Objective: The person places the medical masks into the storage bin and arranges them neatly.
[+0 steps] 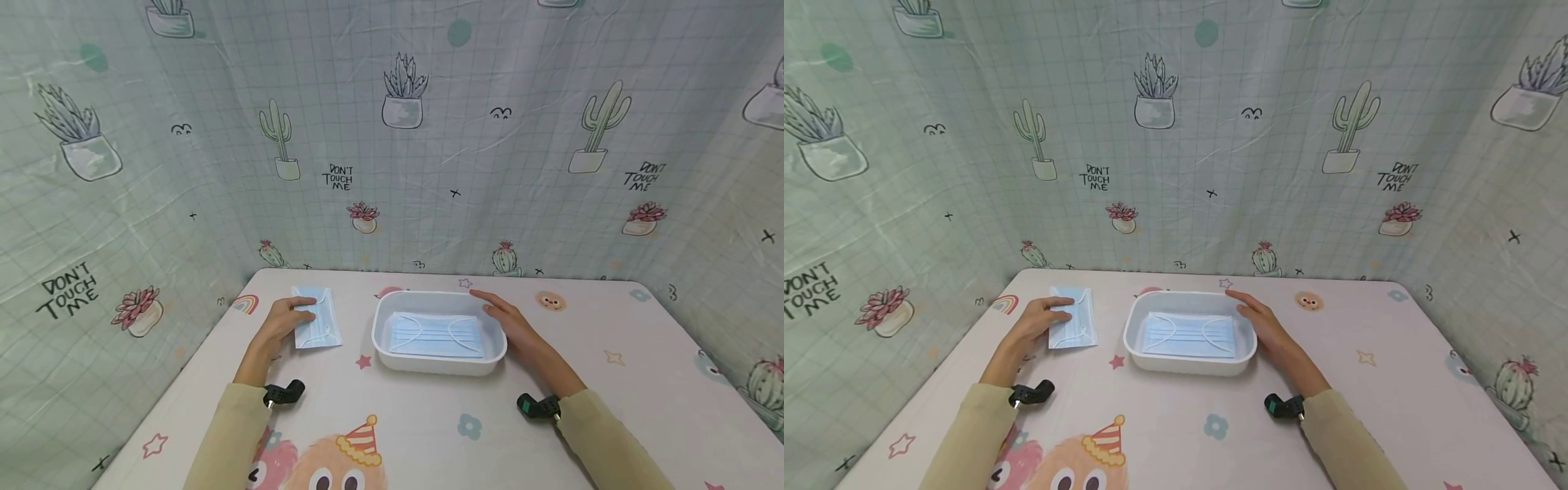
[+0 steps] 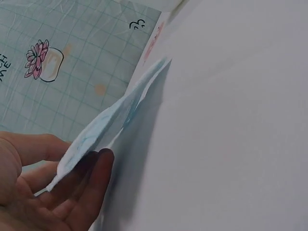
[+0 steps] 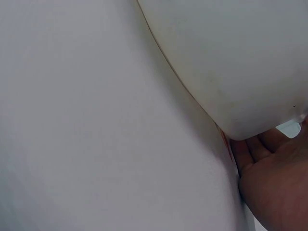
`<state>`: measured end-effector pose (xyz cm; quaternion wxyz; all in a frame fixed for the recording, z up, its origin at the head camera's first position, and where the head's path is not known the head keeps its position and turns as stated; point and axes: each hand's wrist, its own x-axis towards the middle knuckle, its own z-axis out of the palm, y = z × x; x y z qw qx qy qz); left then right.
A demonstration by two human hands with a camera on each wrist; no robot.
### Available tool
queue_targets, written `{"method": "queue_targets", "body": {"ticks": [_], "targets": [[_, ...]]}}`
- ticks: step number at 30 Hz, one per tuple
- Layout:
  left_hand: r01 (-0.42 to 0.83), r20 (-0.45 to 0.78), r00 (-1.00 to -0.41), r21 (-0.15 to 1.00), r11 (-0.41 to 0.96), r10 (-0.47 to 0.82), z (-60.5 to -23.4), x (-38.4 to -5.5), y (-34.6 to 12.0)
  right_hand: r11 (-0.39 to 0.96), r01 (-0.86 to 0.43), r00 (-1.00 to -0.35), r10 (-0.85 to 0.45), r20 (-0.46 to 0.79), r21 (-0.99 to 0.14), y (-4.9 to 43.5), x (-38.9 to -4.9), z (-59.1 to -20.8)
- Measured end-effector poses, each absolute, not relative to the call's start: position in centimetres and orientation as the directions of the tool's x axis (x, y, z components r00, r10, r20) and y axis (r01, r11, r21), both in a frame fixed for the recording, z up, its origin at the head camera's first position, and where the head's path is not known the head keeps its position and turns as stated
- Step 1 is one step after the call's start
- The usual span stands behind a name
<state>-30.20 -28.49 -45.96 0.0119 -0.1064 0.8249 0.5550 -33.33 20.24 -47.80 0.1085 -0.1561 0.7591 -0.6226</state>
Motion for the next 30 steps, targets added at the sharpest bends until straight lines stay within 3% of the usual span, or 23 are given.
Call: {"method": "queue_targets", "body": {"ticks": [30], "targets": [[-0.263,-0.211,-0.961,0.893,0.366,-0.177,-46.03,-29.93,-28.39,0.173,-0.097,-0.926,-0.377,0.025,-0.980,20.25,-33.36,-47.88]]}}
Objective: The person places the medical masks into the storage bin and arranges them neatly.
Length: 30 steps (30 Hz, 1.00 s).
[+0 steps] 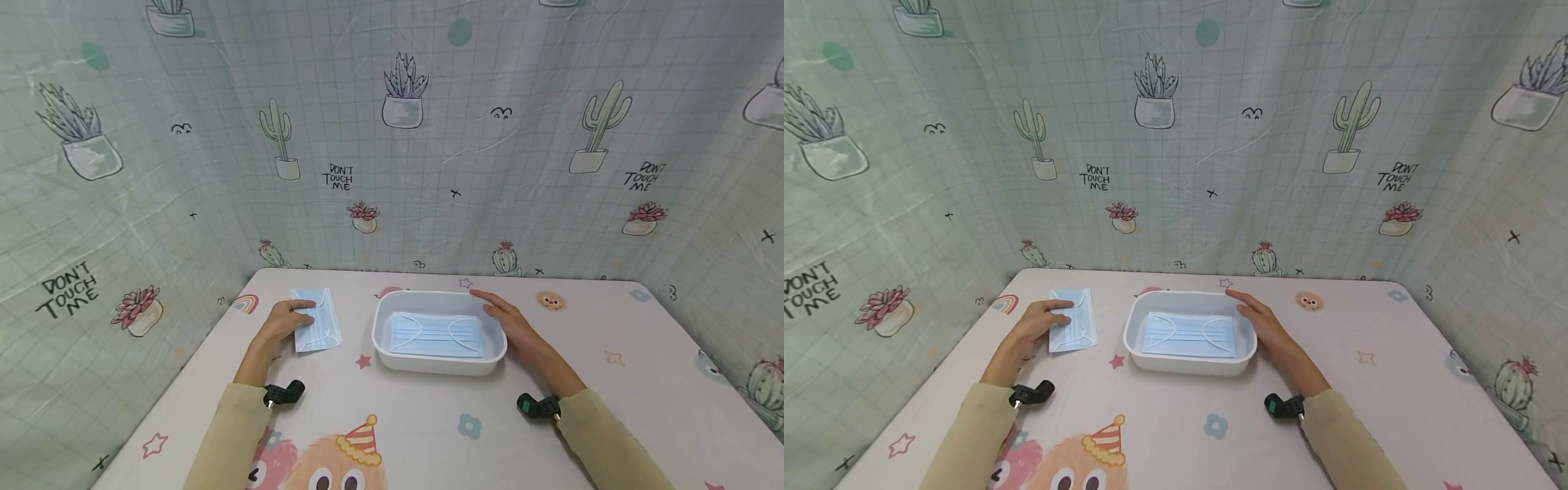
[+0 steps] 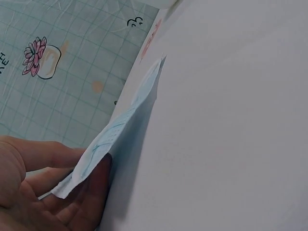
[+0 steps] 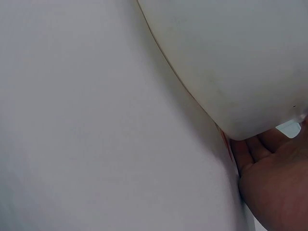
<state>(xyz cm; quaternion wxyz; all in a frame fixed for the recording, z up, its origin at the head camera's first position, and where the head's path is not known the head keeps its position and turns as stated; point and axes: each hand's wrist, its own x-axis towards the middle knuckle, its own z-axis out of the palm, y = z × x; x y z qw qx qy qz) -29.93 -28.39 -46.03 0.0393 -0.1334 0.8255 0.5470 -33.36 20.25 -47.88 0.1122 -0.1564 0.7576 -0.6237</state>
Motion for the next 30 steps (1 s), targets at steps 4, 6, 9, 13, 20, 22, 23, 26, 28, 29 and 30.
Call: {"method": "queue_targets", "body": {"ticks": [4,6,9,13,20,22,23,26,28,29,30], "targets": [[-0.255,-0.204,-0.964,0.892,0.374,-0.172,-46.01,-29.91,-28.40,0.167,-0.100,-0.924,-0.381,0.029,-0.981,20.26,-33.37,-47.88],[-0.254,-0.203,-0.964,0.892,0.373,-0.172,-46.03,-29.89,-28.40,0.167,-0.101,-0.924,-0.382,0.030,-0.981,20.29,-33.38,-47.88],[-0.252,-0.202,-0.965,0.894,0.370,-0.170,-46.14,-29.87,-28.44,0.168,-0.102,-0.924,-0.381,0.031,-0.981,20.27,-33.31,-47.81],[-0.254,-0.202,-0.964,0.897,0.362,-0.174,-46.29,-29.94,-28.48,0.175,-0.103,-0.923,-0.383,0.028,-0.979,20.28,-33.22,-47.74],[-0.249,-0.199,-0.965,0.899,0.360,-0.172,-46.26,-30.08,-28.53,0.171,-0.094,-0.925,-0.380,0.022,-0.981,20.23,-33.22,-47.87],[-0.251,-0.200,-0.964,0.899,0.360,-0.173,-46.33,-30.11,-28.55,0.171,-0.095,-0.925,-0.378,0.023,-0.981,20.17,-33.19,-47.88],[-0.255,-0.203,-0.963,0.898,0.358,-0.176,-46.35,-30.12,-28.55,0.173,-0.096,-0.926,-0.377,0.024,-0.980,20.15,-33.19,-47.89],[-0.265,-0.212,-0.960,0.893,0.363,-0.181,-46.36,-30.14,-28.59,0.177,-0.094,-0.929,-0.370,0.023,-0.980,20.08,-33.21,-47.88],[-0.275,-0.220,-0.957,0.892,0.359,-0.189,-46.36,-30.16,-28.59,0.177,-0.096,-0.928,-0.372,0.024,-0.979,20.08,-33.26,-47.90],[-0.279,-0.222,-0.956,0.891,0.359,-0.193,-46.34,-30.18,-28.59,0.179,-0.095,-0.929,-0.370,0.022,-0.979,20.08,-33.30,-47.92],[-0.279,-0.221,-0.956,0.889,0.362,-0.195,-46.34,-30.20,-28.58,0.177,-0.095,-0.929,-0.370,0.023,-0.980,20.08,-33.34,-47.93]]}}
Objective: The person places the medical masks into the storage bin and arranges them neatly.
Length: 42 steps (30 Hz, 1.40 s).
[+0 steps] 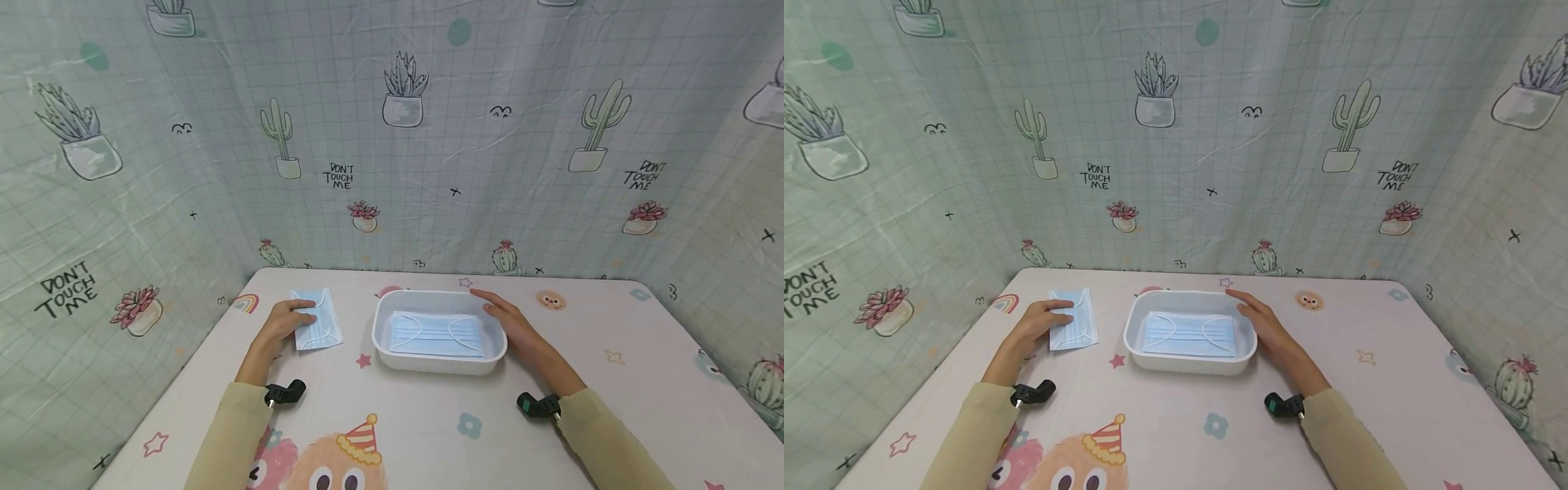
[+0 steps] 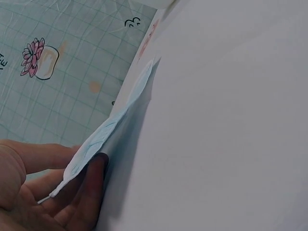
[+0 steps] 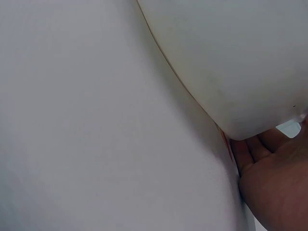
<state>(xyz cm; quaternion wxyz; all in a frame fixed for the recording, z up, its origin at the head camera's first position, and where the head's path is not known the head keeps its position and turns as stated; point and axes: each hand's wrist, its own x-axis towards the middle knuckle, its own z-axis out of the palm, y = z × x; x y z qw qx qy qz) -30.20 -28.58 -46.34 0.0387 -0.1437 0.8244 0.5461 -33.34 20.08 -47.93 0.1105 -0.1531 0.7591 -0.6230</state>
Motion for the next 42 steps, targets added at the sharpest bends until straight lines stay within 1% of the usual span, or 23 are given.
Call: {"method": "queue_targets", "body": {"ticks": [11,21,29,38,42], "targets": [[-0.264,-0.197,-0.959,0.882,0.390,-0.202,-46.46,-30.36,-28.40,0.172,-0.109,-0.925,-0.378,0.037,-0.979,20.36,-33.65,-48.11],[-0.316,-0.244,-0.942,0.876,0.365,-0.230,-46.41,-30.09,-28.49,0.170,-0.107,-0.923,-0.384,0.034,-0.980,20.18,-33.29,-47.99],[-0.263,-0.187,-0.956,0.884,0.385,-0.224,-46.63,-30.24,-28.56,0.163,-0.095,-0.924,-0.381,0.026,-0.982,20.19,-33.20,-47.81],[-0.276,-0.199,-0.948,0.902,0.332,-0.247,-46.53,-30.26,-28.66,0.179,-0.101,-0.927,-0.374,0.027,-0.979,20.18,-33.38,-47.91],[-0.256,-0.179,-0.952,0.910,0.327,-0.247,-46.41,-30.25,-28.63,0.182,-0.101,-0.930,-0.368,0.027,-0.978,20.18,-33.43,-47.98]]}}
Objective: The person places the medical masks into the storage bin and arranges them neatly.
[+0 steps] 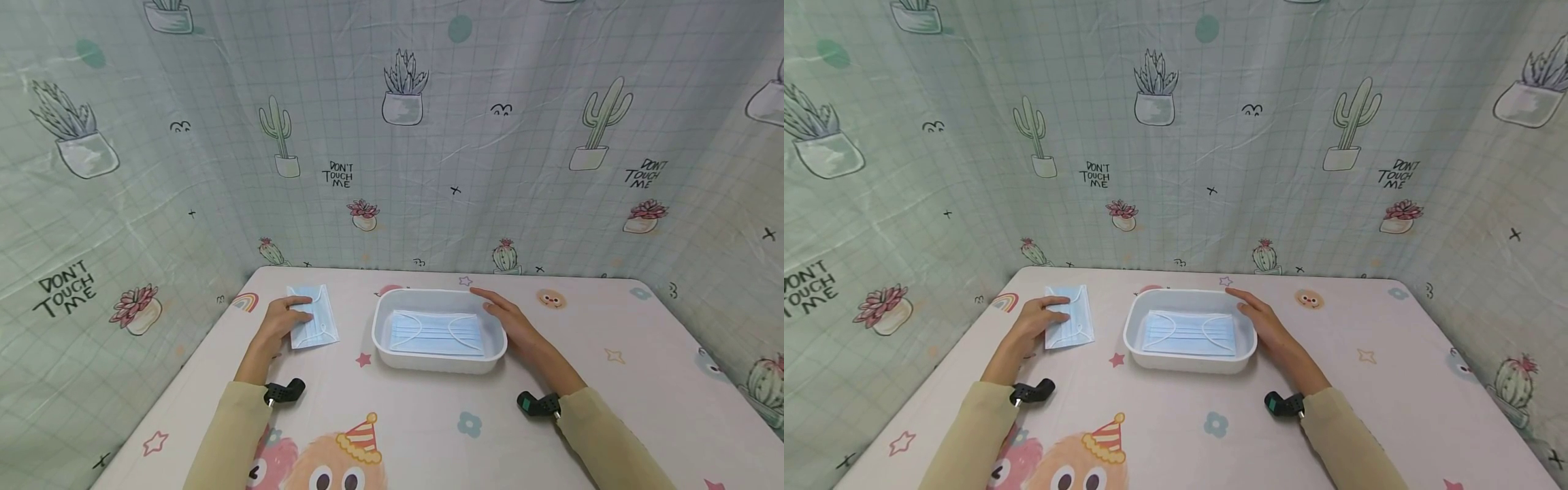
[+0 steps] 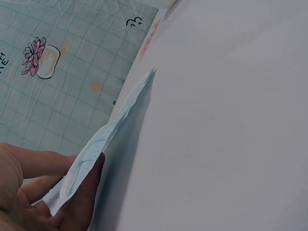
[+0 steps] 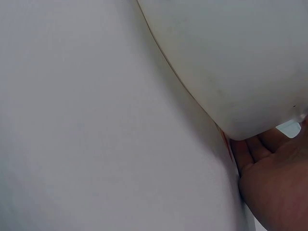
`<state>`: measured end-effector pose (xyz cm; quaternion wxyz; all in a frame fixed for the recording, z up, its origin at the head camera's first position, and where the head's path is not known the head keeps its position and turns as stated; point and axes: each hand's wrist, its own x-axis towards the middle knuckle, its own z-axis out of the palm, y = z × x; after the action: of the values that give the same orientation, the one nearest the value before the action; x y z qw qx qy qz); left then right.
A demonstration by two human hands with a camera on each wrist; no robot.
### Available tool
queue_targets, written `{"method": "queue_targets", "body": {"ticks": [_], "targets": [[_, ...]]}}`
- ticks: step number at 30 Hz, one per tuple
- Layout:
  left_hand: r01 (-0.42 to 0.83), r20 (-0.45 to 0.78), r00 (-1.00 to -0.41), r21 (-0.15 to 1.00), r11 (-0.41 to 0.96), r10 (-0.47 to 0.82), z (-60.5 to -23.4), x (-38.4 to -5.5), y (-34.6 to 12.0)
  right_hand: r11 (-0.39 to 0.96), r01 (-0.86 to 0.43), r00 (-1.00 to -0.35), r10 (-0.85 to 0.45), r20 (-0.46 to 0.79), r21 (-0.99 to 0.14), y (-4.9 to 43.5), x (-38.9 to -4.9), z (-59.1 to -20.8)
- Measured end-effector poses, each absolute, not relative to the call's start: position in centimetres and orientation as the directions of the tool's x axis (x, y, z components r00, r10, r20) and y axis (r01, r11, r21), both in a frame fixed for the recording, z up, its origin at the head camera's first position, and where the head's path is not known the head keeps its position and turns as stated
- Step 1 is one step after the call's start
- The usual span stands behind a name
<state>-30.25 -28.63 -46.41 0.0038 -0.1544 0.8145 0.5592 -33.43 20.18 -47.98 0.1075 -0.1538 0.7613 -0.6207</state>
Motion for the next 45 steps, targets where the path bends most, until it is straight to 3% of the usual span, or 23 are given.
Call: {"method": "queue_targets", "body": {"ticks": [45], "targets": [[-0.212,-0.121,-0.954,0.918,0.334,-0.273,-43.9,-29.8,-28.1,0.159,-0.096,-0.924,-0.380,0.029,-0.983,20.2,-33.2,-47.8]]}}
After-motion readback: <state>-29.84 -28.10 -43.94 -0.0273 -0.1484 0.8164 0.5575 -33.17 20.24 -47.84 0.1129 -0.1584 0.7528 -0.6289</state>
